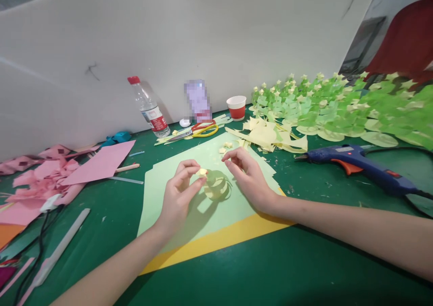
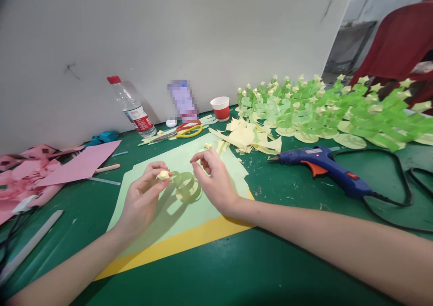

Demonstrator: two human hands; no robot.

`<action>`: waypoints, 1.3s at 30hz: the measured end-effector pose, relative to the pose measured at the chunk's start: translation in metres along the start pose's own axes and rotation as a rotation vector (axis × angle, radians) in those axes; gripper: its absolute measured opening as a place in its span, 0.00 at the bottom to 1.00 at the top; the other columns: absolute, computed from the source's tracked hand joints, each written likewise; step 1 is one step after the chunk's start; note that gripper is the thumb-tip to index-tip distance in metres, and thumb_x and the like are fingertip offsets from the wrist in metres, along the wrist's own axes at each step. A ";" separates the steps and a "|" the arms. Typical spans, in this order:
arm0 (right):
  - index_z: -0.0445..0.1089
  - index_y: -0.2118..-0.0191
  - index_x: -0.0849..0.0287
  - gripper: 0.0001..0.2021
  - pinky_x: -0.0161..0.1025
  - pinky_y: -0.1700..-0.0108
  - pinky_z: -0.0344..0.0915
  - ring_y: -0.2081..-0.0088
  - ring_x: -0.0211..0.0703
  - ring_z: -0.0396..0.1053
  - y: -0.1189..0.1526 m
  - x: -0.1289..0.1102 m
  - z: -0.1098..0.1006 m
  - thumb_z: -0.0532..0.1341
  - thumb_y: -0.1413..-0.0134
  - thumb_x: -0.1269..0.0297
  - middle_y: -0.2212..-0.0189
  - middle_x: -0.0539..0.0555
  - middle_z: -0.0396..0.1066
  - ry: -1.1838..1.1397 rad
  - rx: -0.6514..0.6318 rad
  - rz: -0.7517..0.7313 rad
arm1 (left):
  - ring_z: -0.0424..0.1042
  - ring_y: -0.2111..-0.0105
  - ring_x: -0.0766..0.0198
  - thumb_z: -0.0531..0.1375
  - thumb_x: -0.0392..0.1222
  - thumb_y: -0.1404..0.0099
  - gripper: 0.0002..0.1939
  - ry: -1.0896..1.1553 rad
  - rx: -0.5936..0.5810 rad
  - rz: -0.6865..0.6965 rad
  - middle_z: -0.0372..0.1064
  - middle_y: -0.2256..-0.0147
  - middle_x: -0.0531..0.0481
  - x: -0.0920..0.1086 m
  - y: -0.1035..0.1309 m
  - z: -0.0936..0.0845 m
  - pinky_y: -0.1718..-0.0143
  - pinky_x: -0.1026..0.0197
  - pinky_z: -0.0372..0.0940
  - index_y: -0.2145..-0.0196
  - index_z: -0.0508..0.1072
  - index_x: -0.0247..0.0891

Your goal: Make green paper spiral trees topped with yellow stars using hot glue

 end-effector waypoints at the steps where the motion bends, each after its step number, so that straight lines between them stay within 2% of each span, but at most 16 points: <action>1: 0.60 0.70 0.57 0.04 0.36 0.69 0.55 0.72 0.35 0.55 -0.001 0.000 0.000 0.50 0.50 0.71 0.72 0.49 0.57 -0.009 0.006 -0.002 | 0.59 0.64 0.64 0.58 0.38 0.47 0.02 0.010 0.009 -0.006 0.55 0.64 0.51 0.002 0.000 0.000 0.67 0.64 0.58 0.75 0.70 0.41; 5: 0.61 0.72 0.57 0.04 0.35 0.69 0.55 0.72 0.36 0.56 -0.005 -0.002 -0.003 0.51 0.51 0.71 0.73 0.49 0.57 -0.001 0.024 -0.026 | 0.60 0.64 0.63 0.59 0.39 0.48 0.02 -0.035 0.013 -0.054 0.56 0.64 0.51 0.001 0.000 0.002 0.66 0.62 0.60 0.76 0.71 0.40; 9: 0.60 0.74 0.57 0.05 0.35 0.70 0.54 0.73 0.36 0.56 -0.006 -0.003 -0.002 0.51 0.51 0.73 0.75 0.49 0.58 0.026 -0.026 -0.027 | 0.62 0.61 0.61 0.59 0.41 0.47 0.03 -0.142 0.002 -0.067 0.58 0.64 0.51 -0.005 0.000 0.003 0.63 0.58 0.61 0.75 0.71 0.40; 14: 0.61 0.73 0.58 0.04 0.37 0.69 0.55 0.73 0.36 0.56 -0.001 -0.005 0.002 0.52 0.51 0.72 0.74 0.49 0.59 0.059 -0.114 -0.023 | 0.63 0.62 0.61 0.58 0.39 0.46 0.02 -0.245 0.017 -0.011 0.59 0.65 0.51 -0.003 -0.001 0.001 0.60 0.56 0.61 0.74 0.71 0.41; 19: 0.66 0.71 0.59 0.04 0.36 0.69 0.54 0.70 0.37 0.57 0.002 -0.010 0.010 0.54 0.52 0.70 0.73 0.50 0.58 0.132 -0.221 -0.121 | 0.62 0.63 0.62 0.59 0.37 0.47 0.01 -0.249 0.004 0.028 0.59 0.66 0.52 0.001 0.000 0.003 0.64 0.59 0.62 0.75 0.71 0.42; 23: 0.67 0.73 0.58 0.05 0.36 0.70 0.54 0.70 0.37 0.57 0.003 -0.010 0.013 0.55 0.53 0.71 0.74 0.50 0.58 0.142 -0.260 -0.176 | 0.62 0.64 0.63 0.60 0.37 0.47 0.02 -0.244 0.005 0.075 0.58 0.68 0.52 0.002 0.000 0.004 0.62 0.58 0.60 0.76 0.72 0.41; 29: 0.67 0.75 0.57 0.04 0.38 0.67 0.56 0.69 0.37 0.58 0.004 -0.010 0.014 0.57 0.54 0.71 0.74 0.50 0.58 0.145 -0.309 -0.148 | 0.61 0.63 0.62 0.60 0.38 0.48 0.03 -0.278 -0.013 0.185 0.59 0.67 0.51 0.008 0.002 0.004 0.60 0.59 0.59 0.73 0.73 0.41; 33: 0.67 0.75 0.57 0.03 0.38 0.66 0.57 0.69 0.38 0.59 0.005 -0.010 0.014 0.58 0.54 0.70 0.74 0.50 0.59 0.171 -0.321 -0.140 | 0.60 0.59 0.62 0.58 0.36 0.47 0.10 -0.315 -0.062 0.256 0.60 0.62 0.49 0.011 -0.003 0.001 0.55 0.59 0.56 0.64 0.69 0.41; 39: 0.66 0.74 0.55 0.04 0.39 0.65 0.56 0.68 0.39 0.58 0.004 -0.009 0.014 0.57 0.54 0.72 0.74 0.50 0.58 0.176 -0.325 -0.159 | 0.60 0.59 0.61 0.58 0.35 0.49 0.13 -0.313 -0.173 0.252 0.61 0.59 0.48 0.001 -0.010 -0.002 0.55 0.57 0.56 0.63 0.64 0.40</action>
Point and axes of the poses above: each hand's wrist, its own y-axis away from the middle knuckle, its own z-axis out of the palm, x = y × z, the point moved 6 cm from there along -y, towards the middle knuckle
